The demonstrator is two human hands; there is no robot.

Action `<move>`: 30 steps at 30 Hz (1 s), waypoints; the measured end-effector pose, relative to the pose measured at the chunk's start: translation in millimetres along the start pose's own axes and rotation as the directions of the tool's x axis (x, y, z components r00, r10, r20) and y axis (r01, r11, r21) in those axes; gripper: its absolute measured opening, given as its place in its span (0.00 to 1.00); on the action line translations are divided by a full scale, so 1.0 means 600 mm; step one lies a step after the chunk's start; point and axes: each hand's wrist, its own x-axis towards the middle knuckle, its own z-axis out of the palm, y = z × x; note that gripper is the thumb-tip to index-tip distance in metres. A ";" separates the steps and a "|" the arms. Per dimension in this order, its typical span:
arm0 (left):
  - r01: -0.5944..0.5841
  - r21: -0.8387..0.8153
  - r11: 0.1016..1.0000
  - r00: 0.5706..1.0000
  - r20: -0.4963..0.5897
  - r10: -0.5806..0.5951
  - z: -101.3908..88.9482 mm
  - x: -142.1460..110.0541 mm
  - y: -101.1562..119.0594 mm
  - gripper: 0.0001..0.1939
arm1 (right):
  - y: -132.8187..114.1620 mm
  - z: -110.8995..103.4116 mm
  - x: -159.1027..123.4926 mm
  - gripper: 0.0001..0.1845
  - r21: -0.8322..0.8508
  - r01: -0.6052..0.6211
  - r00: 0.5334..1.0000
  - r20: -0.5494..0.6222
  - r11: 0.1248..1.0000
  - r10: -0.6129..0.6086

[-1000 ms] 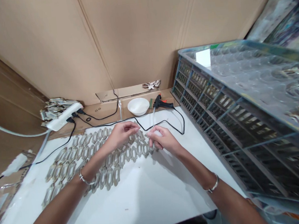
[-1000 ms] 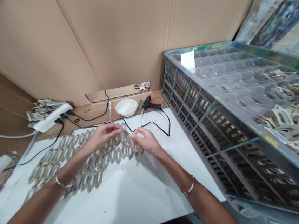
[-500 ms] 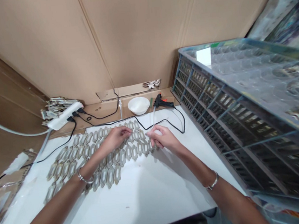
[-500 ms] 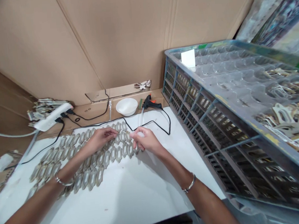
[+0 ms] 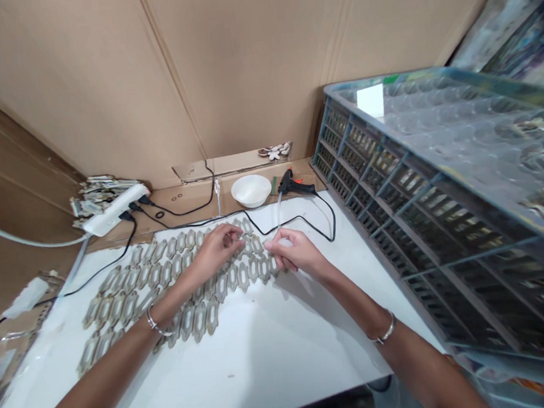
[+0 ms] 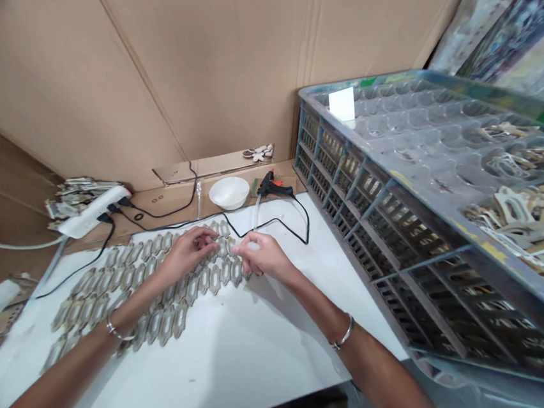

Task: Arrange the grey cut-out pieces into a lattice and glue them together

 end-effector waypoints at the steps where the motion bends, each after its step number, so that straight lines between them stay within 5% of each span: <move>1: 0.002 -0.084 0.996 1.000 0.020 0.000 0.003 -0.002 0.016 0.16 | 0.001 0.001 -0.001 0.18 -0.017 0.005 1.000 -0.002 1.000 -0.005; 6: 0.096 -0.442 0.892 0.979 0.202 -0.005 0.019 -0.012 0.088 0.17 | 0.011 0.003 -0.001 0.14 -0.116 0.073 0.997 0.005 0.991 -0.073; 10: 0.192 -0.509 0.839 0.964 0.258 -0.064 0.027 -0.013 0.094 0.17 | 0.017 0.008 -0.001 0.13 -0.118 0.083 0.997 0.013 0.989 -0.083; 16: 0.261 -0.460 0.849 0.960 0.219 -0.176 0.013 -0.018 0.073 0.21 | 0.015 0.022 -0.003 0.16 -0.010 0.066 0.993 0.098 0.998 -0.064; 23: 0.212 -0.377 0.902 0.975 0.025 -0.219 -0.054 -0.007 0.000 0.23 | 0.020 0.015 0.005 0.18 0.131 -0.058 0.994 0.102 0.990 0.045; 30: 0.234 -0.294 0.927 0.972 0.084 -0.219 -0.052 -0.014 -0.061 0.21 | 0.014 -0.006 0.016 0.11 0.383 -0.235 0.970 0.151 0.893 0.190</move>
